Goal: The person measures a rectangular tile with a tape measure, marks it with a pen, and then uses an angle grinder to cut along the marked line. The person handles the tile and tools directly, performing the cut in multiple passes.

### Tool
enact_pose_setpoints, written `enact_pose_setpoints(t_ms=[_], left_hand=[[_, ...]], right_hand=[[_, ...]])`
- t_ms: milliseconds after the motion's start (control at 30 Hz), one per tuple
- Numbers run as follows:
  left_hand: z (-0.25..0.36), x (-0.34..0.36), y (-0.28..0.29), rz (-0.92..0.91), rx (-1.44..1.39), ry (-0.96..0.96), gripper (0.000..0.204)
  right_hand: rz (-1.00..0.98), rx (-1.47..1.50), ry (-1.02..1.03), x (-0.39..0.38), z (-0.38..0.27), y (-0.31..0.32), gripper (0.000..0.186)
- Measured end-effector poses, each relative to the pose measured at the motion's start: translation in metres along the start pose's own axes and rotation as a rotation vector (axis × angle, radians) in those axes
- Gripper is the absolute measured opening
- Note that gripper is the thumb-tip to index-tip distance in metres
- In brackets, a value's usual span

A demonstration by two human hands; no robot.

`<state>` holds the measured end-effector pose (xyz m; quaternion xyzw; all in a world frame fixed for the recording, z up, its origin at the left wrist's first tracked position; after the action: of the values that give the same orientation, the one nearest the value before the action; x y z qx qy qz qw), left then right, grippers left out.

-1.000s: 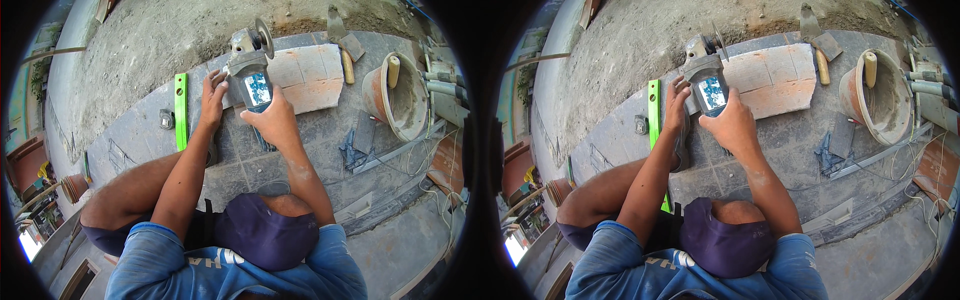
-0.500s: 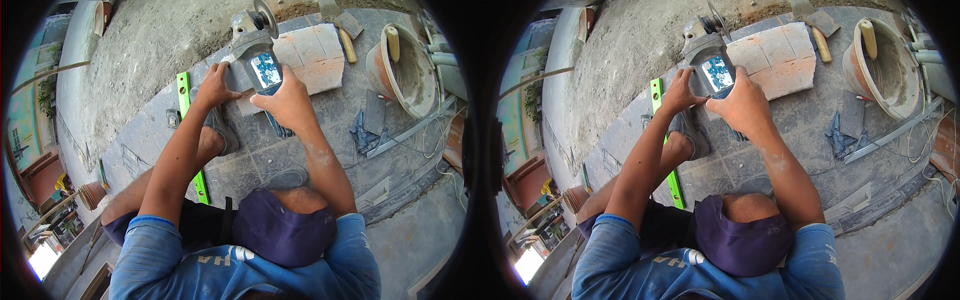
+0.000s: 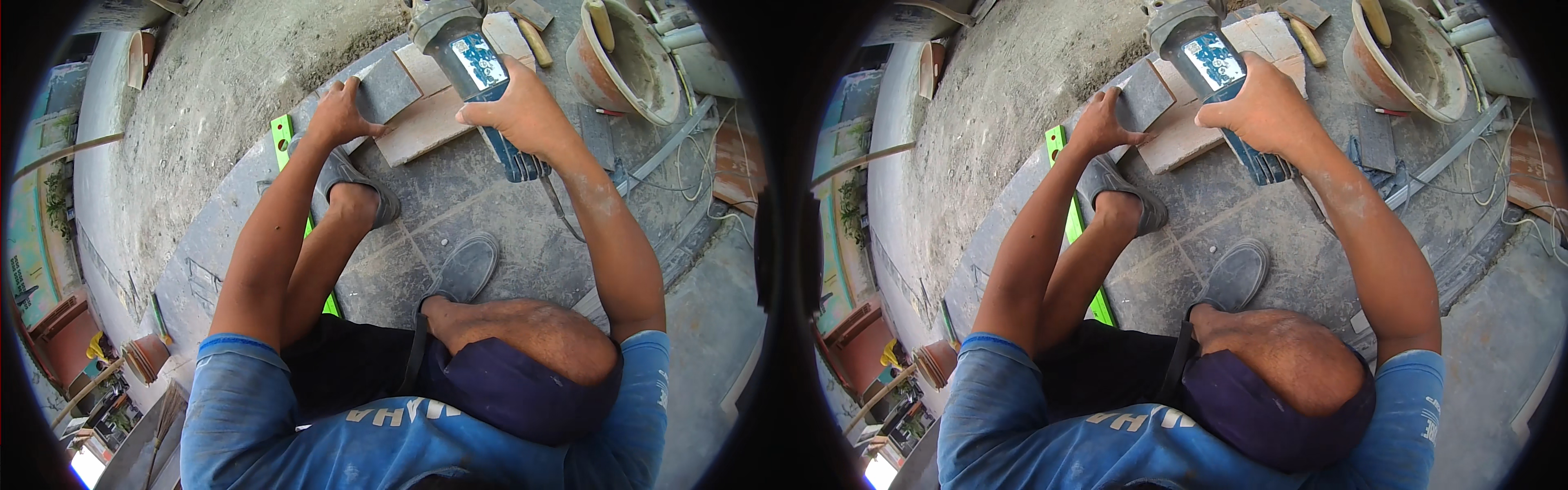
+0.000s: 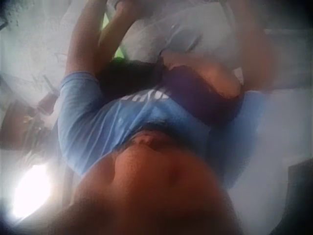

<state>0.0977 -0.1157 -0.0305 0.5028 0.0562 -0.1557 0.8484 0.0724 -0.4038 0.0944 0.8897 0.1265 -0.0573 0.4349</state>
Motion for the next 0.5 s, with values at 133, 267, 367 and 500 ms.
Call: enact_pose_setpoints(t_ms=[133, 267, 367, 500], left_hand=[[0.006, -0.001, -0.002, 0.029, -0.016, 0.005, 0.109], [-0.013, -0.016, -0.011, 0.031, 0.012, -0.004, 0.107], [-0.006, -0.02, -0.008, -0.002, -0.051, 0.039, 0.109], [0.002, -0.022, -0.018, 0.001, -0.029, 0.043, 0.111]], right_hand=[[0.038, -0.062, 0.027, -0.025, -0.007, 0.031, 0.07], [-0.006, -0.03, 0.026, -0.042, -0.029, 0.046, 0.072], [-0.044, -0.116, -0.038, -0.056, -0.044, 0.049, 0.073], [-0.034, -0.076, 0.0, -0.045, -0.047, 0.029, 0.076]])
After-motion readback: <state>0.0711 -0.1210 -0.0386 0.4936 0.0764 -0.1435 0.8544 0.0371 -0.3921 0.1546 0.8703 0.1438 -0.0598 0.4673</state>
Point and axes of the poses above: each hand's wrist, its own x-axis towards the middle knuckle, its own y-axis out of the back of the hand, z = x × y, the point moved 2 cm from there along x, towards the middle knuckle, and after that the axes turned 10 degrees about -x, right-handed, at the moved point
